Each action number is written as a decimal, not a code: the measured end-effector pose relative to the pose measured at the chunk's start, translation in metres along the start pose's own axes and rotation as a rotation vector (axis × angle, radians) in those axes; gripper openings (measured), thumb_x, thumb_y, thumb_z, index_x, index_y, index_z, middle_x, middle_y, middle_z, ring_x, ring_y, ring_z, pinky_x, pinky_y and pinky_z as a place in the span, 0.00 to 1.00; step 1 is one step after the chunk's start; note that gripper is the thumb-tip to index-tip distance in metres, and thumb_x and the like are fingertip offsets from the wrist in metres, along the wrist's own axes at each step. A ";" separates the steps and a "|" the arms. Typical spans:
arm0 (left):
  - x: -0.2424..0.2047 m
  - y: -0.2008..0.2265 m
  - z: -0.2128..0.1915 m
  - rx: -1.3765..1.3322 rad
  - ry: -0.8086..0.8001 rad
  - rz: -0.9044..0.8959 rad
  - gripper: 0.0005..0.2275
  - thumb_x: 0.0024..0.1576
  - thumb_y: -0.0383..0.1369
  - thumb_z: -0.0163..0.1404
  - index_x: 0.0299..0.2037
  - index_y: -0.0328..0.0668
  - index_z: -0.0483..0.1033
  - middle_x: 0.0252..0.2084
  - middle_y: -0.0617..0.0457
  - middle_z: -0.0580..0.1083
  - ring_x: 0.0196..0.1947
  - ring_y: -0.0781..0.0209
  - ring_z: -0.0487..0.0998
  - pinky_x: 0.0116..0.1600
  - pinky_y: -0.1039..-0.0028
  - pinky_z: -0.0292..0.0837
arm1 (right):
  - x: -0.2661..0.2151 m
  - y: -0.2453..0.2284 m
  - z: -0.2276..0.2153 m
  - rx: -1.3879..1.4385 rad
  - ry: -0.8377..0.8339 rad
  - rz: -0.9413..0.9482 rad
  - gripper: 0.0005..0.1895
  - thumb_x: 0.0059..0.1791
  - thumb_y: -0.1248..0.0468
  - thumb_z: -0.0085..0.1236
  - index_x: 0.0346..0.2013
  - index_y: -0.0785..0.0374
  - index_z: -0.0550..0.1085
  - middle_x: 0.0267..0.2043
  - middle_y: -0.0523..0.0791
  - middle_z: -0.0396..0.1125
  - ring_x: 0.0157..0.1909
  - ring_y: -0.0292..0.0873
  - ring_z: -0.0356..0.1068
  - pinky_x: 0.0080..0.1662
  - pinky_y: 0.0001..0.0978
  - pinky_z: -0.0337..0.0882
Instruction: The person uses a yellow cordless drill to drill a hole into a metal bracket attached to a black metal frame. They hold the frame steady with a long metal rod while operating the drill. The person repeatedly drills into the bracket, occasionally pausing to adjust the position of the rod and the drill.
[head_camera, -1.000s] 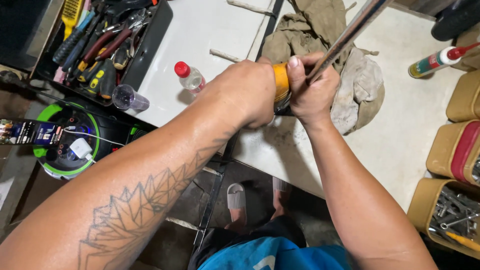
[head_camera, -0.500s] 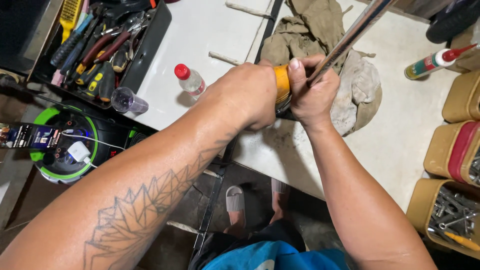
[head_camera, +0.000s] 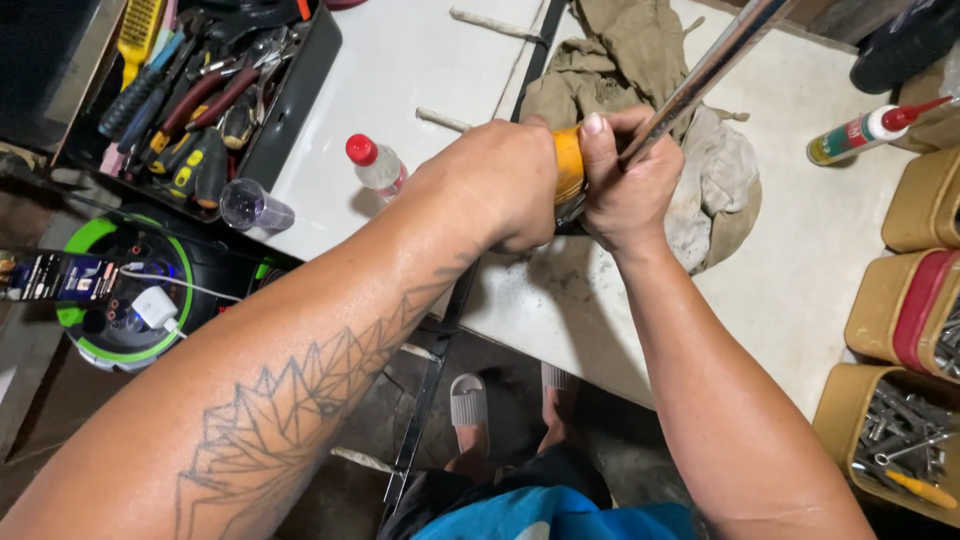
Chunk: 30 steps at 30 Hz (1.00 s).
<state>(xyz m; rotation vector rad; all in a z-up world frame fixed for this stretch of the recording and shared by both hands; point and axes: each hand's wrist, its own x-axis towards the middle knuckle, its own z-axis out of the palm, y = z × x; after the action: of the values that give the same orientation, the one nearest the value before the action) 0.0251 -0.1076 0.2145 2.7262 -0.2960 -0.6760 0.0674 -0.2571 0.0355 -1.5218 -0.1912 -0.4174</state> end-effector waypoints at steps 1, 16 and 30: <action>0.001 0.001 -0.001 0.001 0.002 0.003 0.14 0.52 0.28 0.45 0.44 0.21 0.72 0.33 0.33 0.79 0.42 0.27 0.82 0.49 0.44 0.78 | 0.002 0.001 0.000 -0.001 0.001 -0.003 0.13 0.54 0.60 0.65 0.34 0.69 0.78 0.23 0.49 0.69 0.29 0.37 0.66 0.31 0.31 0.69; 0.006 -0.001 -0.006 -0.079 -0.028 -0.060 0.17 0.53 0.30 0.45 0.48 0.21 0.70 0.37 0.31 0.79 0.44 0.26 0.81 0.49 0.43 0.78 | 0.003 0.000 0.003 0.019 0.003 0.025 0.13 0.54 0.60 0.65 0.35 0.70 0.78 0.23 0.49 0.69 0.29 0.37 0.67 0.31 0.32 0.69; 0.004 0.005 -0.008 -0.023 -0.036 -0.035 0.17 0.52 0.28 0.48 0.48 0.20 0.70 0.37 0.31 0.79 0.44 0.25 0.81 0.49 0.44 0.79 | 0.001 0.003 -0.007 -0.081 0.020 0.013 0.13 0.55 0.58 0.64 0.36 0.68 0.78 0.25 0.49 0.70 0.31 0.36 0.66 0.33 0.33 0.69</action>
<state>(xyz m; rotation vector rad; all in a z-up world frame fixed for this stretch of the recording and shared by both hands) 0.0319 -0.1118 0.2208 2.7053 -0.2471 -0.7347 0.0682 -0.2643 0.0331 -1.5972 -0.1508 -0.4344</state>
